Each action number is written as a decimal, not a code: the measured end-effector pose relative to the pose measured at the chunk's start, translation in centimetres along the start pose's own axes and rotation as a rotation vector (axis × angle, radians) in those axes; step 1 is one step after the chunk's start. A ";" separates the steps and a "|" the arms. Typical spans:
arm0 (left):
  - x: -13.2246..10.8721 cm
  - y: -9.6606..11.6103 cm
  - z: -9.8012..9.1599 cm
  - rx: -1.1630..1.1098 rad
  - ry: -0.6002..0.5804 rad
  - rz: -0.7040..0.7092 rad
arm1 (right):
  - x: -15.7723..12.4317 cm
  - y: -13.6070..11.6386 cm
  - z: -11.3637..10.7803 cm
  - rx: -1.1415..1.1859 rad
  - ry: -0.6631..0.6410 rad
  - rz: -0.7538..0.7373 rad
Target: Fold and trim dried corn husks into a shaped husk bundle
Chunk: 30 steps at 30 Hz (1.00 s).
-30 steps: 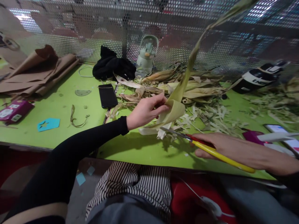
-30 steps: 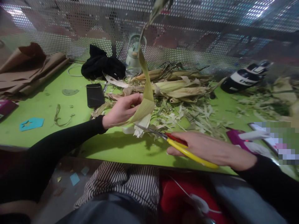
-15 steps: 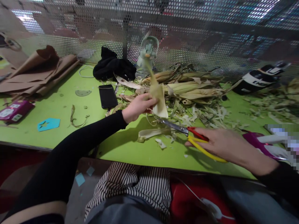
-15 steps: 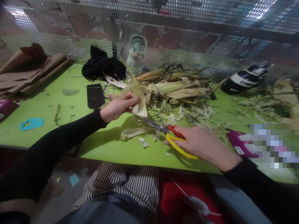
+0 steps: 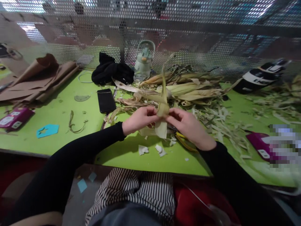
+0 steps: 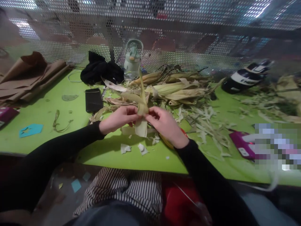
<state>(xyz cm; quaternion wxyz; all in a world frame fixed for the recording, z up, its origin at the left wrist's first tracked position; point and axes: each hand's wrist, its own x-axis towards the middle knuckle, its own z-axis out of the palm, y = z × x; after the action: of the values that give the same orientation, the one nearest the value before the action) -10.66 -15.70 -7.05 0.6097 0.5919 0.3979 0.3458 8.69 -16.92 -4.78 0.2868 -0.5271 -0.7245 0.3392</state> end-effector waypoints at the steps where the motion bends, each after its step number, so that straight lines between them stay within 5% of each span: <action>1: 0.0 -0.1 -0.1 0.036 0.012 0.009 | 0.5 0.2 0.8 0.075 0.022 -0.005; 5: 0.3 -0.4 -0.9 0.073 0.033 0.008 | 2.1 1.6 2.7 0.368 0.063 0.027; 9: 0.5 -0.5 -1.3 0.080 0.026 -0.032 | 2.4 2.6 3.0 0.425 0.070 0.030; 20: 0.7 -1.4 -0.7 0.130 0.103 -0.018 | 1.2 2.6 3.1 0.248 0.029 0.002; 30: 0.3 -1.2 -0.4 0.564 0.151 0.142 | 1.5 2.7 3.1 -0.049 0.021 -0.027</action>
<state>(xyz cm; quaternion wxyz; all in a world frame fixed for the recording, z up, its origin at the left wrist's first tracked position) -10.97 -15.32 -8.24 0.3642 0.7367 0.4803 0.3065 7.37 -15.51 -8.71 0.2860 -0.5275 -0.7367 0.3118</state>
